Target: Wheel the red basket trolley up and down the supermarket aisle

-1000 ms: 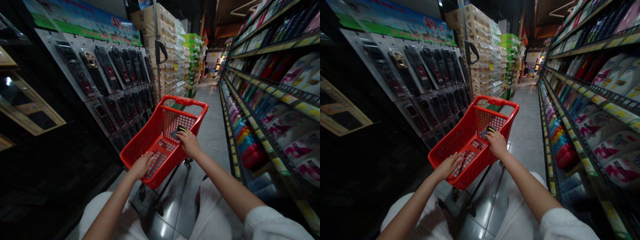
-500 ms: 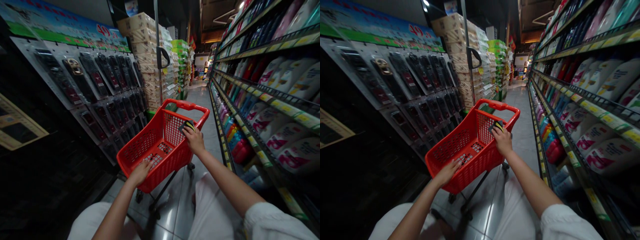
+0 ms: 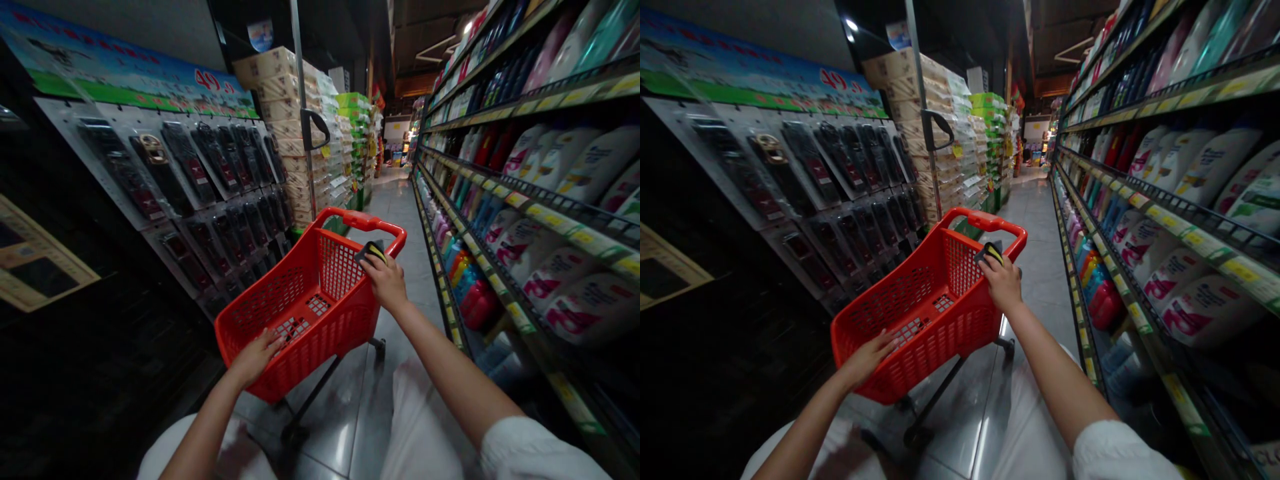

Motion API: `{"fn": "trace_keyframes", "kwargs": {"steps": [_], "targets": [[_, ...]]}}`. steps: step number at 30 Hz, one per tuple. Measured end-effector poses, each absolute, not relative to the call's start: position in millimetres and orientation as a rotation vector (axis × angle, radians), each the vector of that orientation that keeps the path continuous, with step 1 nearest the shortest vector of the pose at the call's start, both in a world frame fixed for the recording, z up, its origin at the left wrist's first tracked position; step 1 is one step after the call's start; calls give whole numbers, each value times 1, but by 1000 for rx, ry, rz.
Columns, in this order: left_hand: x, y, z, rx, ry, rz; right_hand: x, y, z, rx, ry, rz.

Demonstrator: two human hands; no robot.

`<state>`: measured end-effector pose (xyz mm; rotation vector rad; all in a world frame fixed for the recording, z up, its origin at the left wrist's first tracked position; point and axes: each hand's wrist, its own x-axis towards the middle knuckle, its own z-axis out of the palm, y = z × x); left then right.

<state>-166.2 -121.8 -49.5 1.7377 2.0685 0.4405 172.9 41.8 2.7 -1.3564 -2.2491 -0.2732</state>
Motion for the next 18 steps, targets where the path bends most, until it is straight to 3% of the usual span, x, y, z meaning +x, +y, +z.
{"fn": "trace_keyframes", "kwargs": {"steps": [4, 7, 12, 18], "targets": [[-189, -136, -46, 1722, 2057, 463, 171, 39, 8, -1057, -2468, -292], [-187, -135, -31, 1764, 1999, 493, 182, 53, 17, -1099, -2322, -286], [-120, -87, 2, 1919, 1630, 522, 175, 55, 8, -1283, -2066, -249], [-67, -35, 4, 1801, 1366, 589, 158, 20, -26, -1058, -2244, -273]]}}
